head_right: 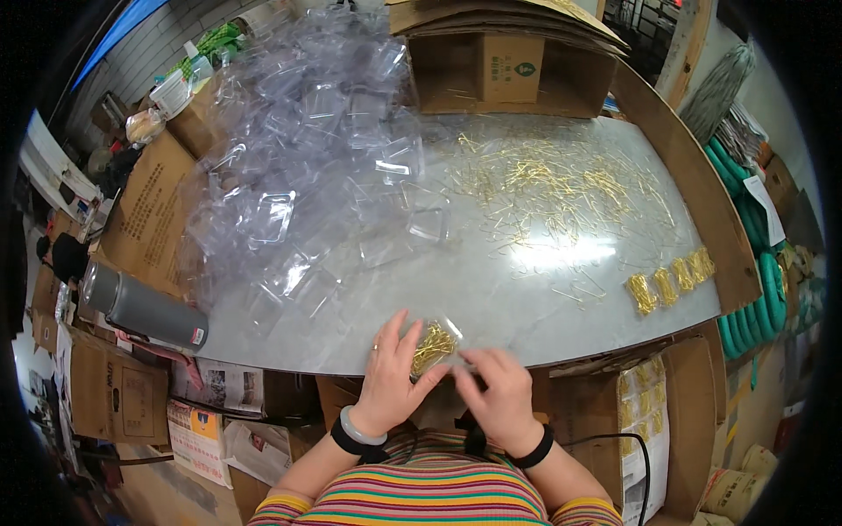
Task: Organizing and packing small metal components into boxes on a fabrication floor.
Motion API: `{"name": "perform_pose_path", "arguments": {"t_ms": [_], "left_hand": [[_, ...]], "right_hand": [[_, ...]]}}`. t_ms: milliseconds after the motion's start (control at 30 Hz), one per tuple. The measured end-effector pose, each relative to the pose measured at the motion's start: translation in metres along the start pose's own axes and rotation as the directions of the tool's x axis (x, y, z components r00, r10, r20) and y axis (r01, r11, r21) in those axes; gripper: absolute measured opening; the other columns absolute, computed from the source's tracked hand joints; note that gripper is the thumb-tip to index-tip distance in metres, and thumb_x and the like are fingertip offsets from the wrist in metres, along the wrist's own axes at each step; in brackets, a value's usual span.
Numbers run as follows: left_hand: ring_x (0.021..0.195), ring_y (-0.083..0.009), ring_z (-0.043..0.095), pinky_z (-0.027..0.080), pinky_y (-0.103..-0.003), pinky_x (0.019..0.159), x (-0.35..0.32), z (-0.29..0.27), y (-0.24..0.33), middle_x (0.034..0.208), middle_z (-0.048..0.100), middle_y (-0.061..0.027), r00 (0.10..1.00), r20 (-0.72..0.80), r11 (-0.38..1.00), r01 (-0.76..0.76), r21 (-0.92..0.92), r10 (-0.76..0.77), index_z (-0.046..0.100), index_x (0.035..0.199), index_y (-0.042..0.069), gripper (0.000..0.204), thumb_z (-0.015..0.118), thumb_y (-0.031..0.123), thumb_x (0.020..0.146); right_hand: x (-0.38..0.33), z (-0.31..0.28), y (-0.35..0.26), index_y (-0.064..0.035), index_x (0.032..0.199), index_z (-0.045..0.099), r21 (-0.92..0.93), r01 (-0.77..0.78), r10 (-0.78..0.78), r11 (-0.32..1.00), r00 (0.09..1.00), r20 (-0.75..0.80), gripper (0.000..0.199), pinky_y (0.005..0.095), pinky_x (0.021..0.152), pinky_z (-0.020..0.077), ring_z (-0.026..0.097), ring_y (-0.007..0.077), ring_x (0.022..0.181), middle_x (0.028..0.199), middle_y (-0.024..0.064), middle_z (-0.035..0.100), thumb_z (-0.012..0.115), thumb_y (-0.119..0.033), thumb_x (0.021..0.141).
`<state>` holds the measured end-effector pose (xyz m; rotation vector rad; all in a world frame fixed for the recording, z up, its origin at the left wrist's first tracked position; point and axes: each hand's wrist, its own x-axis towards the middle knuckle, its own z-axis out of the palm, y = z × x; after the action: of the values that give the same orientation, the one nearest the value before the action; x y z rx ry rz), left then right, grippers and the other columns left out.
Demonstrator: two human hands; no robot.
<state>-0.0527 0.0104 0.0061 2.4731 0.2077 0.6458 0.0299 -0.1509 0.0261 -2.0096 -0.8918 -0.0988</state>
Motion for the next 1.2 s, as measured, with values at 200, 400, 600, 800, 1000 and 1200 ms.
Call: {"name": "perform_pose_path", "arguments": {"t_ms": [200,400,600,800,1000,1200], "left_hand": [[0.123,-0.0417,0.045,0.039,-0.049,0.104,0.0,0.005,-0.003,0.134,0.047,-0.022,0.999,-0.02,0.999,-0.047,-0.013,0.047,0.05,0.131,-0.006,0.07,0.077,0.035,0.081],[0.121,-0.0401,0.047,0.04,-0.047,0.103,-0.002,0.009,-0.007,0.131,0.05,-0.0196,0.996,-0.044,0.997,-0.082,-0.01,0.081,0.051,0.13,-0.006,0.069,0.08,0.028,0.077],[0.123,-0.0403,0.047,0.04,-0.047,0.104,-0.003,0.009,-0.009,0.131,0.05,-0.0198,0.995,-0.047,0.996,-0.084,-0.023,0.083,0.052,0.13,-0.006,0.068,0.081,0.025,0.076],[0.124,-0.0403,0.047,0.04,-0.048,0.104,-0.003,0.006,-0.006,0.131,0.05,-0.0198,0.992,-0.059,0.993,-0.116,0.002,0.116,0.053,0.129,-0.004,0.069,0.082,0.023,0.073],[0.124,-0.0397,0.048,0.041,-0.048,0.105,-0.005,0.009,-0.012,0.13,0.052,-0.0195,0.989,-0.091,0.99,-0.122,-0.067,0.116,0.052,0.131,-0.003,0.072,0.084,0.021,0.072],[0.125,-0.0392,0.05,0.042,-0.045,0.105,-0.008,0.007,-0.019,0.133,0.052,-0.0217,0.993,-0.087,0.981,-0.098,-0.17,0.084,0.046,0.136,-0.003,0.079,0.084,0.02,0.071]], "right_hand": [[0.031,0.006,0.013,-0.0036,0.091,0.068,0.006,-0.102,0.103,0.995,0.994,-0.047,0.01,0.0334,0.057,0.0499,0.063,0.0236,0.063,0.081,0.0108,0.063,0.072,-0.008,0.084],[0.029,0.019,0.023,-0.0028,0.086,0.067,0.133,-0.156,0.167,0.979,0.983,-0.08,0.005,0.033,0.055,0.0485,0.062,0.0213,0.06,0.079,0.0096,0.063,0.071,-0.005,0.084],[0.027,0.02,0.019,-0.0035,0.091,0.07,0.051,0.075,-0.076,0.996,0.997,0.019,0.006,0.033,0.056,0.0479,0.06,0.0218,0.062,0.077,0.0091,0.062,0.07,-0.007,0.086],[0.034,0.015,0.004,-0.0037,0.102,0.068,0.021,0.065,-0.065,0.998,0.998,-0.005,0.021,0.0392,0.071,0.0487,0.06,0.0307,0.081,0.092,0.0118,0.062,0.072,-0.006,0.082],[0.031,0.028,0.014,-0.0041,0.113,0.065,-0.096,0.143,-0.142,0.985,0.99,0.013,0.031,0.0411,0.085,0.0464,0.058,0.0324,0.098,0.107,0.0131,0.062,0.069,-0.005,0.082],[0.03,0.023,0.005,-0.0045,0.113,0.065,-0.09,0.297,-0.284,0.951,0.949,0.134,0.032,0.0408,0.088,0.0473,0.057,0.0325,0.106,0.115,0.0124,0.062,0.07,-0.004,0.081]]}}
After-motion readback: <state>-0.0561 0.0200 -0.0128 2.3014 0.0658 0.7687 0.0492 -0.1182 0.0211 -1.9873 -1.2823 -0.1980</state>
